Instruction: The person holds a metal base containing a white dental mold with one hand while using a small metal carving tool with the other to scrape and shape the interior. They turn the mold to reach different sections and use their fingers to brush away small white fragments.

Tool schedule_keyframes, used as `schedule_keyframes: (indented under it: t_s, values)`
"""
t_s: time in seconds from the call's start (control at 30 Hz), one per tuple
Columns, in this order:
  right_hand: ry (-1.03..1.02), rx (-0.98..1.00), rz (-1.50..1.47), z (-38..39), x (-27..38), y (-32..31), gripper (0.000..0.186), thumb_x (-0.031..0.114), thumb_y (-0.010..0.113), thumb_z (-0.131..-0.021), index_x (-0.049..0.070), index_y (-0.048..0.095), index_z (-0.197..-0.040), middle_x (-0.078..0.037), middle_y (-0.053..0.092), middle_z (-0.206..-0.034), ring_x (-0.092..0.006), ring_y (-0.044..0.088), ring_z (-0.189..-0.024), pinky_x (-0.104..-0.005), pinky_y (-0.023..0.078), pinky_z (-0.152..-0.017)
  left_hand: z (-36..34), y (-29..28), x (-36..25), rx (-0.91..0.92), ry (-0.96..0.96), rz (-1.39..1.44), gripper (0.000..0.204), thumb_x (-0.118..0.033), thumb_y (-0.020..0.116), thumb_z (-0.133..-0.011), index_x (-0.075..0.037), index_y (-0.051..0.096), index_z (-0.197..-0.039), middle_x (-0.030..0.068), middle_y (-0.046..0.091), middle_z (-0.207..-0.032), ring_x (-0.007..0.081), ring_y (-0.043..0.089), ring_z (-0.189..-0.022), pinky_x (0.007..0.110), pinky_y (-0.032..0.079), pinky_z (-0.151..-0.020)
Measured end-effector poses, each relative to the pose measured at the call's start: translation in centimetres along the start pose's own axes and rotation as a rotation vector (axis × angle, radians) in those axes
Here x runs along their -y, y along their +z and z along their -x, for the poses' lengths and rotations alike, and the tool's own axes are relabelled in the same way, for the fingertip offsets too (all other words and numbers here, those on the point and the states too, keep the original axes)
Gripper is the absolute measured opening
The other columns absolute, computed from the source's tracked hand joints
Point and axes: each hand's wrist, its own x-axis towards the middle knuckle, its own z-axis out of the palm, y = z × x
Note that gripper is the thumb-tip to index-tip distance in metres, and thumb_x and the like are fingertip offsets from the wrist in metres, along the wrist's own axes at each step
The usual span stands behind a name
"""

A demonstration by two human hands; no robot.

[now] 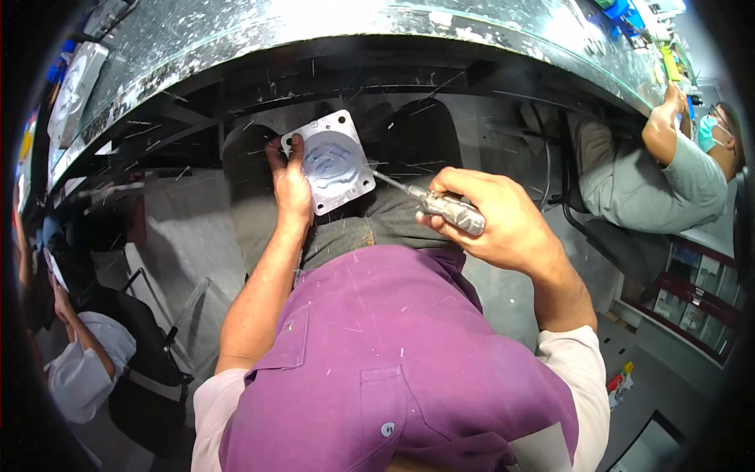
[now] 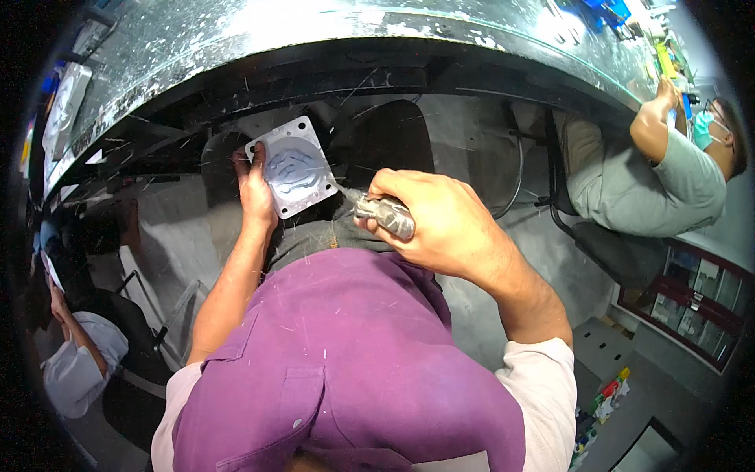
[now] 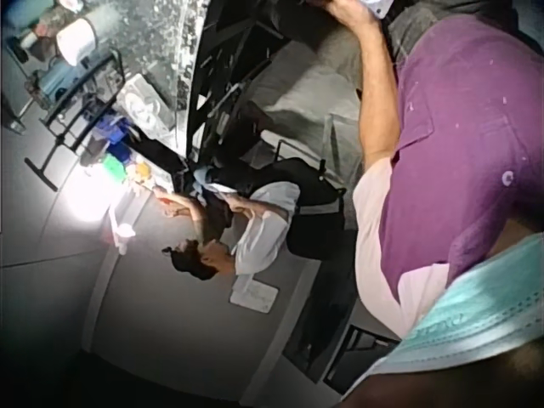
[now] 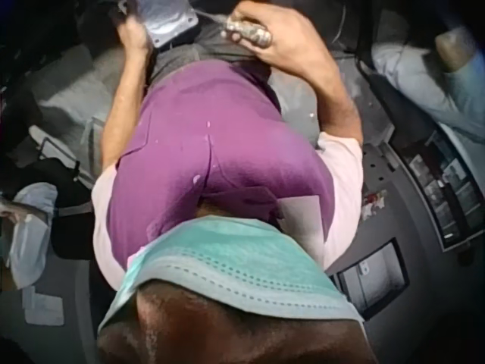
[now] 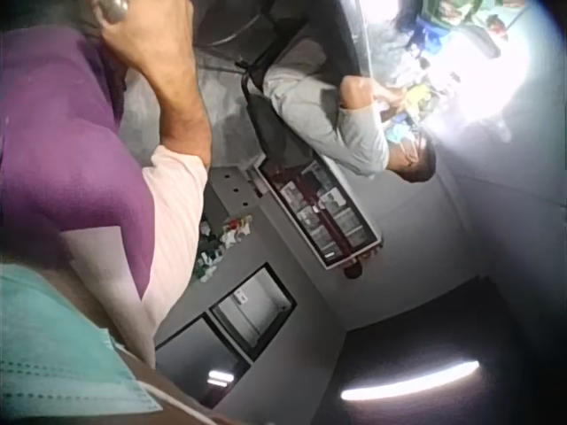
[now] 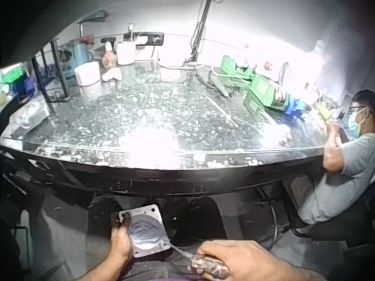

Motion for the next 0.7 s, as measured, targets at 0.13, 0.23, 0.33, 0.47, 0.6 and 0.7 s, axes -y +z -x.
schedule_keyframes:
  t_s: [0.13, 0.23, 0.33, 0.47, 0.6, 0.7]
  values:
    - [-0.028, 0.033, 0.069, -2.6, 0.1, -0.4, 0.026, 0.031, 0.082, -0.092, 0.008, 0.071, -0.100, -0.013, 0.076, -0.090, -0.0363, 0.075, -0.086, -0.0454, 0.057, -0.073, -0.1, -1.0, 0.6, -0.005, -0.027, -0.044, 0.036, -0.038, 0.064, -0.109, -0.010, 0.051, -0.128, 0.0070, 0.056, -0.122, 0.0186, 0.054, -0.117, 0.035, 0.045, -0.103]
    - [-0.098, 0.055, -0.035, -4.3, -0.2, 0.0, 0.027, 0.032, 0.082, -0.092, 0.009, 0.074, -0.104, -0.014, 0.077, -0.087, -0.0374, 0.075, -0.085, -0.0452, 0.058, -0.073, 0.4, -0.6, -0.4, 0.027, -0.067, 0.017, 0.037, -0.039, 0.065, -0.108, -0.011, 0.051, -0.128, 0.0065, 0.055, -0.121, 0.0178, 0.053, -0.116, 0.034, 0.045, -0.103]
    - [-0.126, 0.017, -0.083, -4.8, 0.0, 0.9, 0.026, 0.032, 0.082, -0.092, 0.010, 0.074, -0.104, -0.015, 0.077, -0.088, -0.0376, 0.075, -0.083, -0.0452, 0.058, -0.072, 0.2, -0.8, -0.4, 0.037, -0.078, 0.037, 0.037, -0.037, 0.066, -0.108, -0.011, 0.051, -0.128, 0.0065, 0.055, -0.121, 0.0175, 0.054, -0.116, 0.034, 0.045, -0.102]
    - [-0.105, 0.070, -0.018, -4.5, -0.5, -1.2, 0.031, 0.039, 0.081, -0.093, 0.010, 0.075, -0.102, -0.015, 0.076, -0.087, -0.0372, 0.076, -0.083, -0.0458, 0.058, -0.072, -0.1, -0.8, -0.9, 0.057, -0.040, 0.059, 0.034, -0.032, 0.066, -0.108, -0.010, 0.051, -0.129, 0.0062, 0.056, -0.122, 0.0174, 0.053, -0.116, 0.033, 0.044, -0.103]
    - [-0.012, 0.641, -0.079, -1.4, -2.2, -9.3, 0.046, 0.049, 0.083, -0.091, 0.005, 0.077, -0.100, -0.012, 0.073, -0.082, -0.0242, 0.071, -0.076, -0.0382, 0.054, -0.071, -0.4, -1.5, -1.9, 0.084, 0.109, -0.136, 0.032, -0.028, 0.068, -0.107, -0.010, 0.051, -0.128, 0.0061, 0.055, -0.123, 0.0171, 0.052, -0.117, 0.034, 0.043, -0.104]
    - [0.178, 0.436, -0.010, 1.6, -1.9, -11.6, 0.042, 0.044, 0.086, -0.088, 0.004, 0.077, -0.096, -0.011, 0.071, -0.077, -0.0242, 0.067, -0.070, -0.0372, 0.052, -0.068, -0.6, -1.0, -2.3, 0.089, 0.020, -0.048, 0.032, -0.027, 0.068, -0.107, -0.011, 0.050, -0.129, 0.0055, 0.055, -0.122, 0.0164, 0.051, -0.119, 0.034, 0.044, -0.104]
